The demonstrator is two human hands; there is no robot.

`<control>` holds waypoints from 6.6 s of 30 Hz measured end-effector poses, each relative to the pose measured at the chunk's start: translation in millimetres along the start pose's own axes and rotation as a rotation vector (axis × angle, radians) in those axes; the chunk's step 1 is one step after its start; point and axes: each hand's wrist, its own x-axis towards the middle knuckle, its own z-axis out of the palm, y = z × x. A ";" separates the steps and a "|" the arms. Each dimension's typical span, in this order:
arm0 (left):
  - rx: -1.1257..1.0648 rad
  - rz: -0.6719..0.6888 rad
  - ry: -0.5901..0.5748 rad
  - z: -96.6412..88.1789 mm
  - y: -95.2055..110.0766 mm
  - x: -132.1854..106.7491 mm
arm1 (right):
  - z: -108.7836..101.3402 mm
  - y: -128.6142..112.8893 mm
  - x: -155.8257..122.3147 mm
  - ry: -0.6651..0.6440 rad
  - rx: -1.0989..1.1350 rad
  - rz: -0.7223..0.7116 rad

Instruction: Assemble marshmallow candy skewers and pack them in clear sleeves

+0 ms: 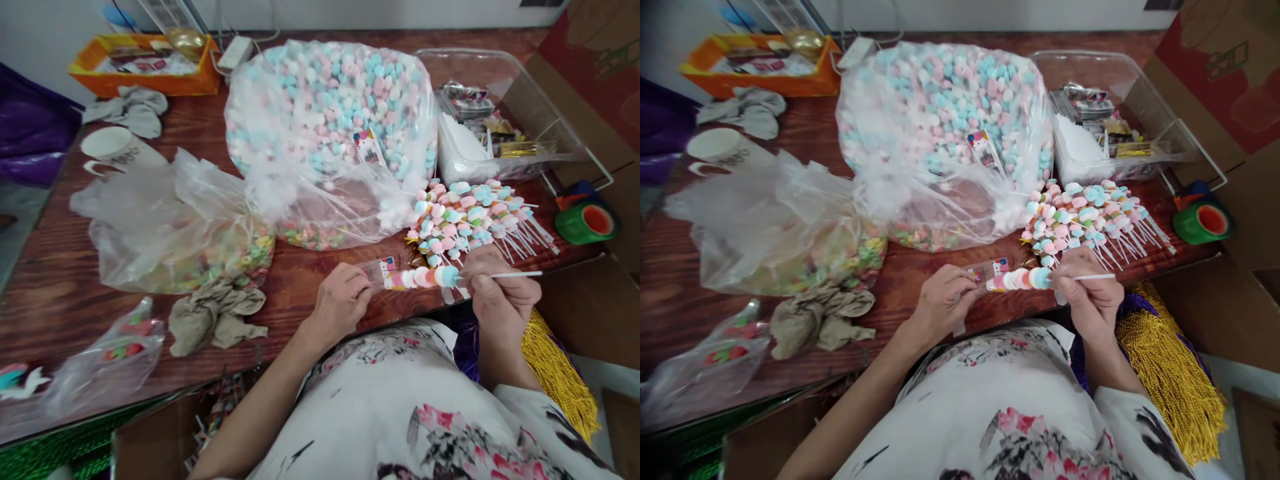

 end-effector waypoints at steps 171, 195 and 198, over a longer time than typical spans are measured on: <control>-0.969 -1.069 -0.003 -13.0 8.5 -39.2 | 44.5 92.3 10.6 -1.093 -1.111 -0.376; -0.848 -1.031 0.116 -13.9 15.0 -39.3 | 46.8 68.6 -18.9 -0.852 -1.224 -0.200; -0.834 -1.039 0.117 -13.9 14.9 -42.5 | 55.9 74.1 -23.0 -0.874 -1.235 -0.207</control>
